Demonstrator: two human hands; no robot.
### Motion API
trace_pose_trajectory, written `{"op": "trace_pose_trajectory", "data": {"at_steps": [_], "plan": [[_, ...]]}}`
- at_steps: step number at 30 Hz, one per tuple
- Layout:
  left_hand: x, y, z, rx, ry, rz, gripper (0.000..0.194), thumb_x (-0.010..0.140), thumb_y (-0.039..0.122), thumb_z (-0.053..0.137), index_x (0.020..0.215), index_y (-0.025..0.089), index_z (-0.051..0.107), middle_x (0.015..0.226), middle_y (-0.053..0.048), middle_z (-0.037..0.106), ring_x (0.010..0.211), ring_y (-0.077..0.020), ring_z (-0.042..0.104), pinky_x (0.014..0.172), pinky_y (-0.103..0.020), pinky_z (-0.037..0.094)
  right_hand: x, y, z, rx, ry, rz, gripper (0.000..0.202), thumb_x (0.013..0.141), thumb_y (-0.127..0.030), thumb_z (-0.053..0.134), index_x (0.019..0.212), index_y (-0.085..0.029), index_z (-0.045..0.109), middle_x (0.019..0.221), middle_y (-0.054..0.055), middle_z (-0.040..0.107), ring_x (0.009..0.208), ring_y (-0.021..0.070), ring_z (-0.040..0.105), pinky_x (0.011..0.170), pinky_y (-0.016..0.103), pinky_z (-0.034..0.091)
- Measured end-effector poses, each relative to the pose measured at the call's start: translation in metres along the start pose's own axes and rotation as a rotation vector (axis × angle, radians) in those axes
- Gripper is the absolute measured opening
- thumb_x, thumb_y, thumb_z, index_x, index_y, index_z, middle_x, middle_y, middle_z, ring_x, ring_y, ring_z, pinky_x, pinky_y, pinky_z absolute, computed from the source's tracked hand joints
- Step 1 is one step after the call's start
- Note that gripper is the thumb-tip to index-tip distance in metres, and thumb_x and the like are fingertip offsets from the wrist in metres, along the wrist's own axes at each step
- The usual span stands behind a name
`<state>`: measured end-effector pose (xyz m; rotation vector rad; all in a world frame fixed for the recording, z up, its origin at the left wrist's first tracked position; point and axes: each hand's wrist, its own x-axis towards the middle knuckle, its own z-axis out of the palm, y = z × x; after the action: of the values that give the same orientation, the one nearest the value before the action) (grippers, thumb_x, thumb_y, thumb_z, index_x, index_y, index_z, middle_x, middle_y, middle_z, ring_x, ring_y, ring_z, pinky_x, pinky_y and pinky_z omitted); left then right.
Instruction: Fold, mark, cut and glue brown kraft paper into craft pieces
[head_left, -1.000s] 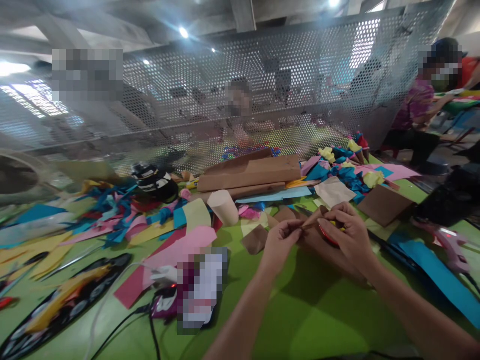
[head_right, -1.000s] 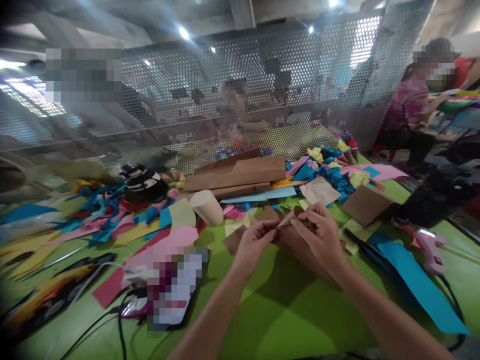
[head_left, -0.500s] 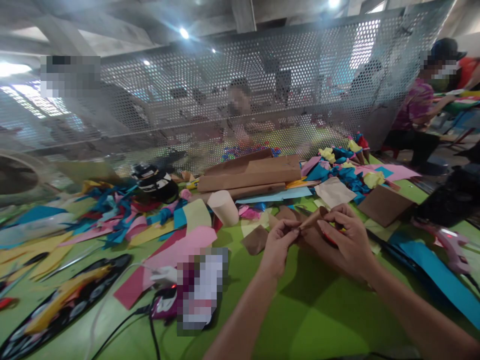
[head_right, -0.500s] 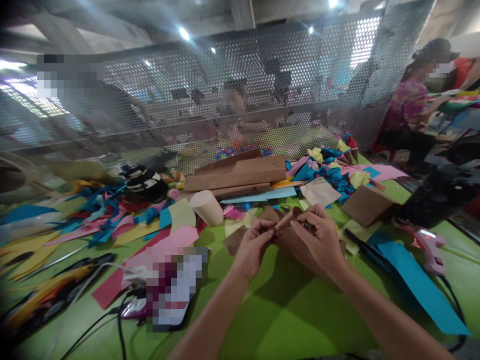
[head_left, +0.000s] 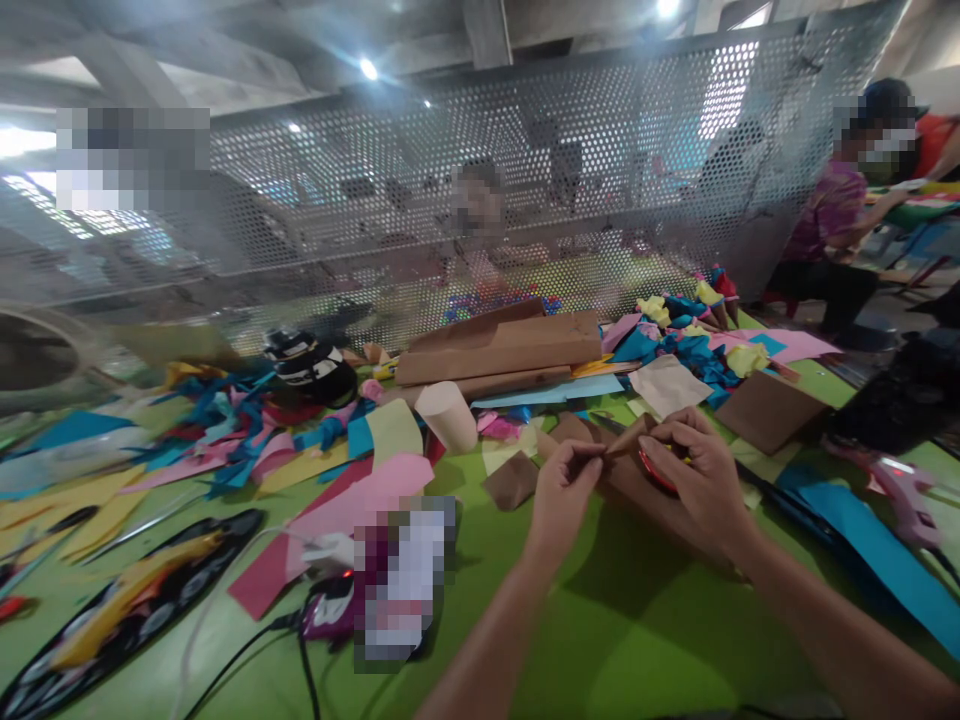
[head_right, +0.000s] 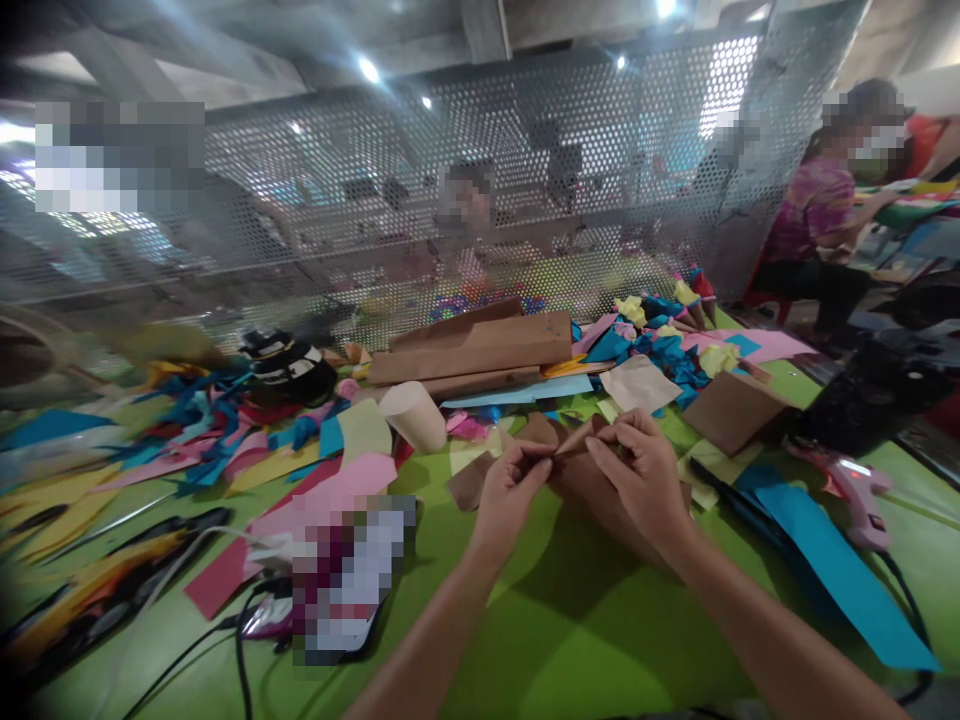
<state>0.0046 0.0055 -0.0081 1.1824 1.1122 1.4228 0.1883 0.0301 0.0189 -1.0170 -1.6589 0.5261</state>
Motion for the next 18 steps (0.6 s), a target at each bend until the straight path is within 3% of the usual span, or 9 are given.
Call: {"op": "trace_pose_trajectory", "data": {"at_steps": [12,18], "plan": [[-0.0060,0.0085,0.0003,0.299,0.060,0.223,0.015,0.092,0.024,0.064,0.099,0.021,0.077,0.094,-0.006,0.077,0.090,-0.0199,0.069,0.082,-0.030,0.051,0.0011,0.0049,0.0016,0.057,-0.003,0.031,0.019,0.095,-0.029,0.065,0.077,-0.024,0.069,0.083,0.002,0.053,0.078,0.0197,0.053,0.069,0.034,0.040],[0.0010,0.0045,0.0021,-0.032,0.081,-0.015,0.013,0.081,0.025,0.076,0.091,0.017,0.077,0.084,-0.005,0.076,0.080,-0.0177,0.069,0.076,-0.029,0.054,0.0002,0.0052,-0.0002,0.080,-0.011,0.073,0.020,0.094,-0.030,0.066,0.075,-0.024,0.069,0.082,0.002,0.054,0.079,0.0202,0.053,0.071,0.035,0.040]]}}
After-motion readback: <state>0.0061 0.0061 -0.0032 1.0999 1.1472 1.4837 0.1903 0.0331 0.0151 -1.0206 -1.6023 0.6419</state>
